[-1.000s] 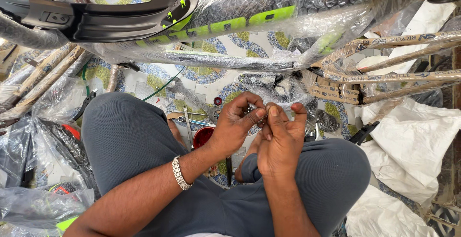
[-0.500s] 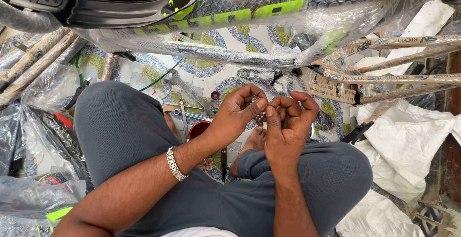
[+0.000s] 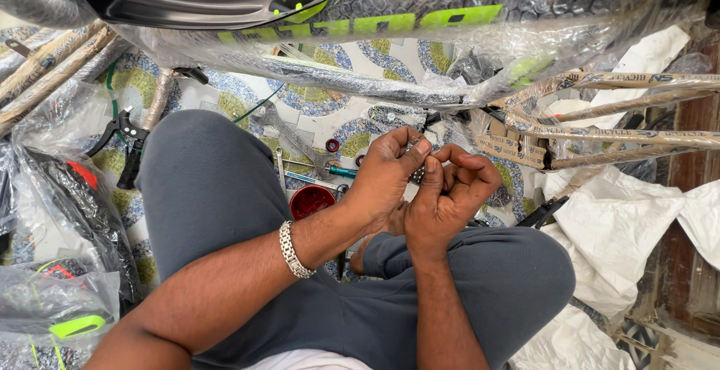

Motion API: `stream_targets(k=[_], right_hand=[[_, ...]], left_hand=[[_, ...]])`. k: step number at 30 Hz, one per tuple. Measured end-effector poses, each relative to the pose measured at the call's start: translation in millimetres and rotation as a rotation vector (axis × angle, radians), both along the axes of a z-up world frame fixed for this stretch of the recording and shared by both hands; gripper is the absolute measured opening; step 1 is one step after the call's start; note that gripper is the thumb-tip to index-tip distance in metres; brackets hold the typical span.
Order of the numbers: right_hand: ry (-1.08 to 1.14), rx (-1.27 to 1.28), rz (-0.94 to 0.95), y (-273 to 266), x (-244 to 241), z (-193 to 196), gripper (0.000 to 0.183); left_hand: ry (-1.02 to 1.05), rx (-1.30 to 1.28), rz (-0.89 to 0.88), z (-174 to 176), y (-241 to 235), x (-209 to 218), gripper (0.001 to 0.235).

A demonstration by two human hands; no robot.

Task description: The person sits on the floor and assembles a bicycle hub by hand, placing small metal balls into a red hub component. They then use a wrench to tighten a part of the bicycle crankset.

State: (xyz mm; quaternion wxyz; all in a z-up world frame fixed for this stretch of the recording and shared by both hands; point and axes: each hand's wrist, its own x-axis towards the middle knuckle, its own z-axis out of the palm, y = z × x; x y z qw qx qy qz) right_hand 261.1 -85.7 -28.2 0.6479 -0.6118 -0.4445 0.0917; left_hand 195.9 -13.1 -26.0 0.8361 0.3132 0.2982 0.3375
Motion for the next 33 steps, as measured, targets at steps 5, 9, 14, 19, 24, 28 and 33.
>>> stream_targets(k=[5,9,14,19,24,28,33], right_hand=[[0.136,0.055,0.094,3,-3,2,0.036],[0.442,0.107,0.145,2,2,11,0.038],[0.806,0.085,0.198,-3,10,16,0.037],[0.857,0.048,0.205,-6,13,13,0.037],[0.888,0.103,0.257,-10,15,14,0.036],[0.93,0.146,0.307,-13,15,14,0.038],[0.909,0.148,0.344,-14,16,13,0.038]], left_hand=[[-0.069,-0.059,-0.016,6,10,-3,0.017],[-0.096,-0.025,-0.043,6,9,-4,0.02],[-0.151,-0.12,-0.055,2,2,0,0.019],[-0.122,-0.145,-0.009,-1,-3,6,0.019],[-0.143,-0.191,-0.028,-3,-3,9,0.018],[-0.158,-0.219,-0.036,-5,-3,11,0.017],[-0.188,-0.243,-0.042,-6,-1,8,0.018]])
